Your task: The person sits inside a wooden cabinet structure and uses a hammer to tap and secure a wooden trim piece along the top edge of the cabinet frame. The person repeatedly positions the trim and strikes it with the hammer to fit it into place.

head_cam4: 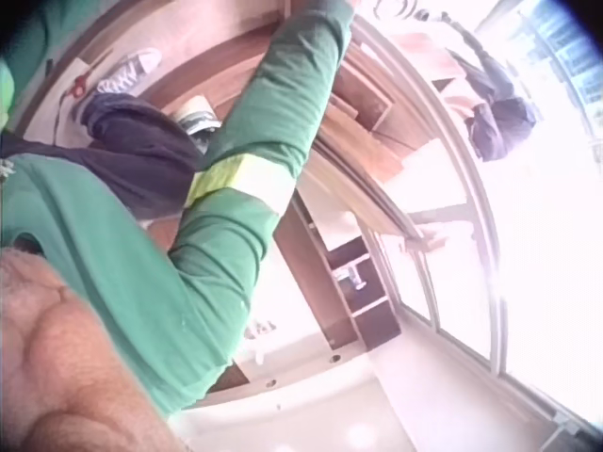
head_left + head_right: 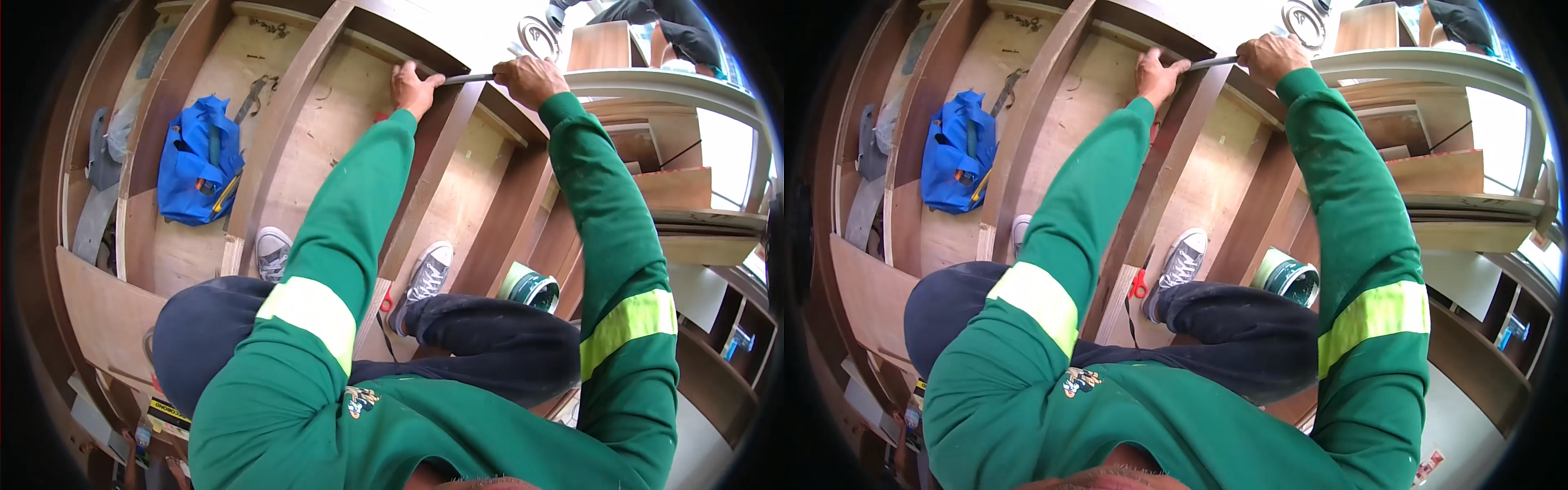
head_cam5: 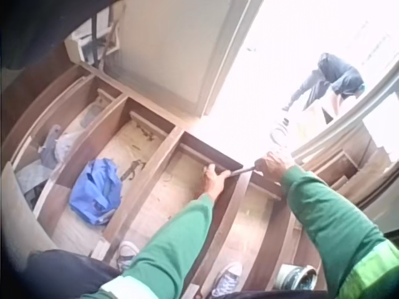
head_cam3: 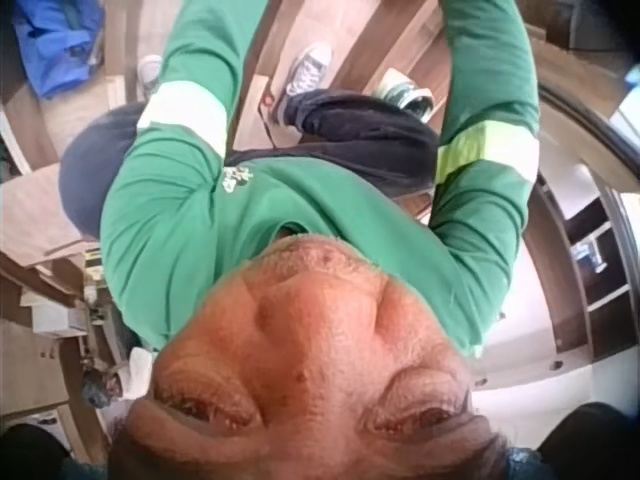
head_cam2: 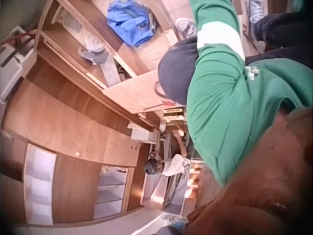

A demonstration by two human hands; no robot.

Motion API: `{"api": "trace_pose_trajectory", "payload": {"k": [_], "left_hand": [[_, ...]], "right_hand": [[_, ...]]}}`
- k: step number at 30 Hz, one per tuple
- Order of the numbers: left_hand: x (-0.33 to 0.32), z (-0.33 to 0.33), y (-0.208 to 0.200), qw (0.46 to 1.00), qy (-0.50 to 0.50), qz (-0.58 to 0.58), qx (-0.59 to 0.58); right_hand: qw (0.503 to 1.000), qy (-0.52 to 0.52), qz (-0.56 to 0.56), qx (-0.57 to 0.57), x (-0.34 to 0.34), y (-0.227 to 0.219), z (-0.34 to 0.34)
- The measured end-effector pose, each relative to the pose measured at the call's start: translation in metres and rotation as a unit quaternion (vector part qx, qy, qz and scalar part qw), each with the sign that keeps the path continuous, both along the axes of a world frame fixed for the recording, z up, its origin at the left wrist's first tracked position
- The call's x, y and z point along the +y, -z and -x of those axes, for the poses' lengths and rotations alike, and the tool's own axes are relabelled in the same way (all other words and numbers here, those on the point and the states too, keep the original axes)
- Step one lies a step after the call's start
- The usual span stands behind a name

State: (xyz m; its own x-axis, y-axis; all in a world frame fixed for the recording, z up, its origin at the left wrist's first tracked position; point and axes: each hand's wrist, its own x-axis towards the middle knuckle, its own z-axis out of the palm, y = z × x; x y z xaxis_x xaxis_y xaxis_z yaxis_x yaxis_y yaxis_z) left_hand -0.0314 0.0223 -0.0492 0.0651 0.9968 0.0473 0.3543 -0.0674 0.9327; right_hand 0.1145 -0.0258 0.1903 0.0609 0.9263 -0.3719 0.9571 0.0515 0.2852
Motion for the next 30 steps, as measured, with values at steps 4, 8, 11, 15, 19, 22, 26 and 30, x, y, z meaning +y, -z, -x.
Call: {"api": "trace_pose_trajectory", "payload": {"k": [4, 8, 11, 15, 19, 22, 26, 30], "left_hand": [[-0.035, 0.012, -0.051, 0.989, -0.025, 0.099, -0.107], [-0.058, 0.027, -0.091, 0.928, 0.251, 0.247, -0.125], [-0.061, 0.012, -0.092, 0.926, 0.262, 0.241, -0.121], [-0.072, -0.008, -0.085, 0.945, 0.260, 0.190, -0.051], [-0.095, 0.001, -0.125, 0.878, 0.310, 0.137, -0.339], [-0.120, 0.006, -0.143, 0.921, 0.208, 0.054, -0.326], [-0.073, 0.015, -0.054, 0.976, 0.096, 0.160, -0.111], [-0.078, -0.008, -0.063, 0.985, 0.131, 0.103, -0.036]], "right_hand": [[0.996, 0.030, -0.082, 0.007, -0.074, -0.075, 0.029], [0.972, 0.126, -0.193, -0.035, -0.167, -0.161, 0.091], [0.923, 0.288, -0.255, 0.032, -0.233, -0.184, 0.110], [0.781, 0.426, -0.401, 0.217, -0.283, -0.176, 0.132], [0.741, 0.421, -0.414, 0.320, -0.306, -0.177, 0.130], [0.739, 0.425, -0.426, 0.304, -0.314, -0.178, 0.130], [0.743, 0.405, -0.441, 0.299, -0.310, -0.177, 0.130], [0.744, 0.378, -0.463, 0.298, -0.322, -0.174, 0.119]]}}
